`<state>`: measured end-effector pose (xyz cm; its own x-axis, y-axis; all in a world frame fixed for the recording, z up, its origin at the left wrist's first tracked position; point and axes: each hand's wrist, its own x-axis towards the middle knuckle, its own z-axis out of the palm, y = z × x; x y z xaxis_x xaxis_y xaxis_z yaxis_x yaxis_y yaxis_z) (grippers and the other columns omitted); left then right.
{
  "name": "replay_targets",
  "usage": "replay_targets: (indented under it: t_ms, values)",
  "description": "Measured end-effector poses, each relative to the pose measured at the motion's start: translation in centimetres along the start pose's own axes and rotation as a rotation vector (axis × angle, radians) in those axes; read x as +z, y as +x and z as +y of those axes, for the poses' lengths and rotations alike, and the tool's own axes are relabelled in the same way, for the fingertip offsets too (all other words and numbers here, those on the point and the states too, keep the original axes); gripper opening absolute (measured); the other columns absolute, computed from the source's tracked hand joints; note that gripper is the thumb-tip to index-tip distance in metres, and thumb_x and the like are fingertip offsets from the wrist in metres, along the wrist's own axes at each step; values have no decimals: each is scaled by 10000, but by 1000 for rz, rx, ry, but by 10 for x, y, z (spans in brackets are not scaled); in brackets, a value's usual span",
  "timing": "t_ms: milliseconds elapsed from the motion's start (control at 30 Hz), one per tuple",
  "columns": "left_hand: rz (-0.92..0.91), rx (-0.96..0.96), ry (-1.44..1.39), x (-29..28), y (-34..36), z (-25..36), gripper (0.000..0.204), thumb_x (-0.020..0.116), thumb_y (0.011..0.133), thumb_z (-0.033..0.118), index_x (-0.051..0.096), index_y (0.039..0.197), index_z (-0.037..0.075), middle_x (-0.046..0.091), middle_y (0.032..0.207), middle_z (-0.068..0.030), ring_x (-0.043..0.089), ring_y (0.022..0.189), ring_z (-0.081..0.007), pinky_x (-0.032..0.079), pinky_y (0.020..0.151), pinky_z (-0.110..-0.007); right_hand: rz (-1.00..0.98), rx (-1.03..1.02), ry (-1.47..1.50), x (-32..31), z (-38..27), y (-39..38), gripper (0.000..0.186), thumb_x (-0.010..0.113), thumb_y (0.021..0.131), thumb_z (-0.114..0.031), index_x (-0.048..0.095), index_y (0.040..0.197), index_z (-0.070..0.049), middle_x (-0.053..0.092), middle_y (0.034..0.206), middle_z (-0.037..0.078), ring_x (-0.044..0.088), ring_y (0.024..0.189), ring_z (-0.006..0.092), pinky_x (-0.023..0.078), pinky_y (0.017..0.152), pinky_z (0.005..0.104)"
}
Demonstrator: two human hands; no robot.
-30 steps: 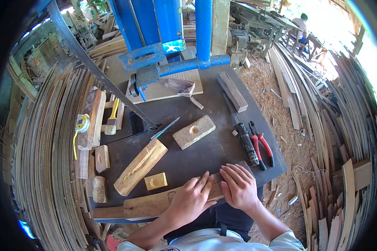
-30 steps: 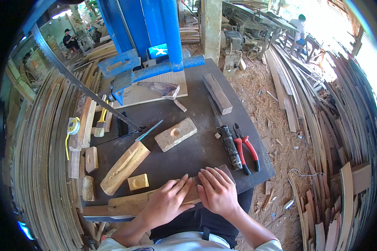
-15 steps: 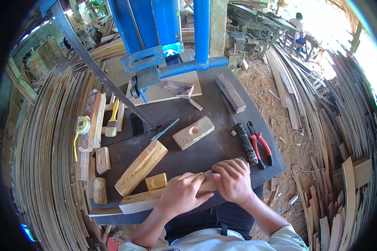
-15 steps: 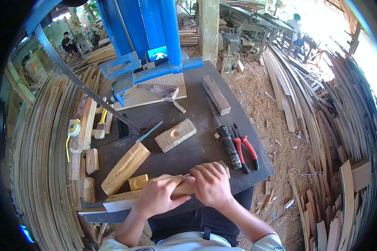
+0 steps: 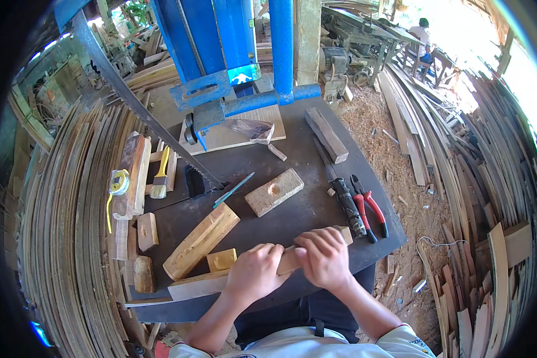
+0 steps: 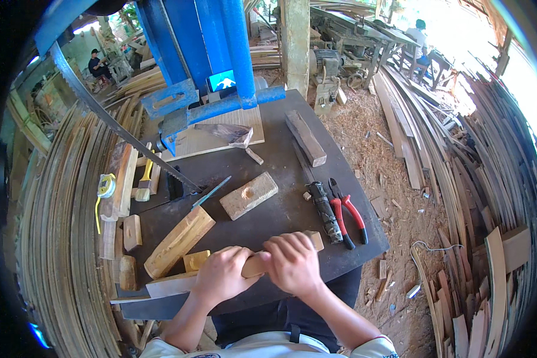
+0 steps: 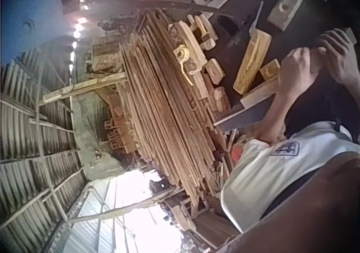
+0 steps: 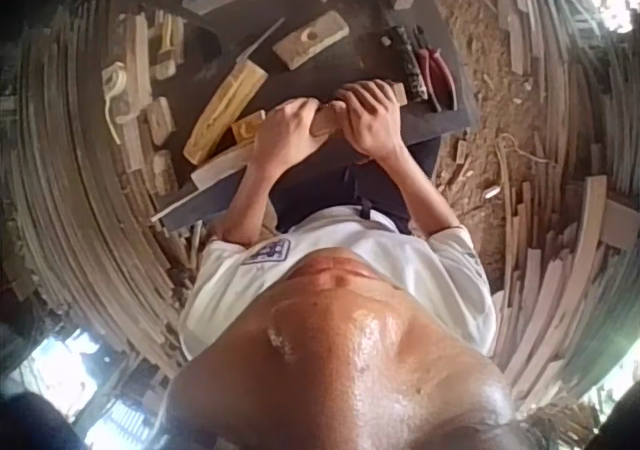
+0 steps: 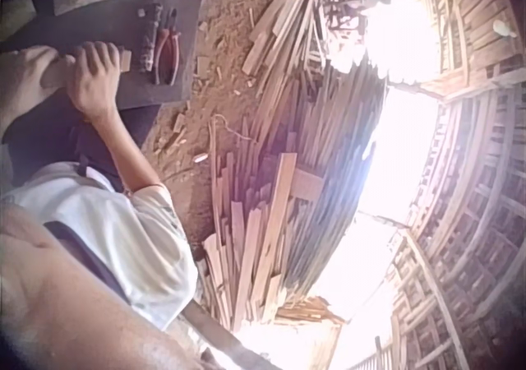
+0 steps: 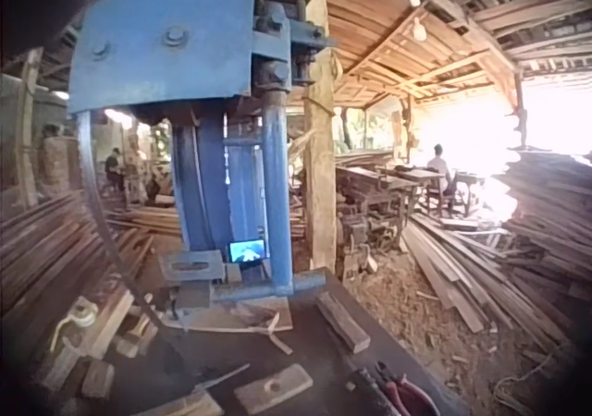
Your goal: The person measures a wooden piece with a tape measure, sands the wood using sandpaper, shapes a wooden block using a hand saw blade, and sweeps dust off the wooden board with a brush.
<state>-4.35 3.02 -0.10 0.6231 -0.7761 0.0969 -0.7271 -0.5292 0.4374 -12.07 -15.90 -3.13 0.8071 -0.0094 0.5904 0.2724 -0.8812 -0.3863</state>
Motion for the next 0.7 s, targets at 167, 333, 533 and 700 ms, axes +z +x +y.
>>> replay_targets:
  t_ms: [167,333,533,700]
  values:
    - [-42,-19,-22,-1,4,-4,388,874,827,301,684,1038,36,747,973,-145,761,966,-339,630,856,-442,59,61,-92,-7,13,4,120,710,956,-172,723,930,-55,754,970,84,718,956,287,515,909,440]
    - [-12,27,-41,-2,9,-12,394,884,823,303,679,1029,36,738,959,-156,763,960,-352,629,854,-443,1,14,-9,19,-17,7,92,700,925,-132,735,956,-52,756,990,91,722,954,297,523,932,454]
    - [42,-9,-89,-1,8,-10,389,918,795,318,713,976,41,744,937,-159,754,900,-382,615,803,-467,77,48,-77,-3,15,9,110,697,953,-154,713,915,-51,747,950,93,715,931,295,520,897,453]
    - [2,-26,-102,-3,12,-14,412,934,776,341,723,982,53,753,940,-145,754,881,-387,614,800,-471,84,85,-112,8,8,12,109,703,941,-126,681,868,-48,711,889,92,698,896,309,519,874,470]
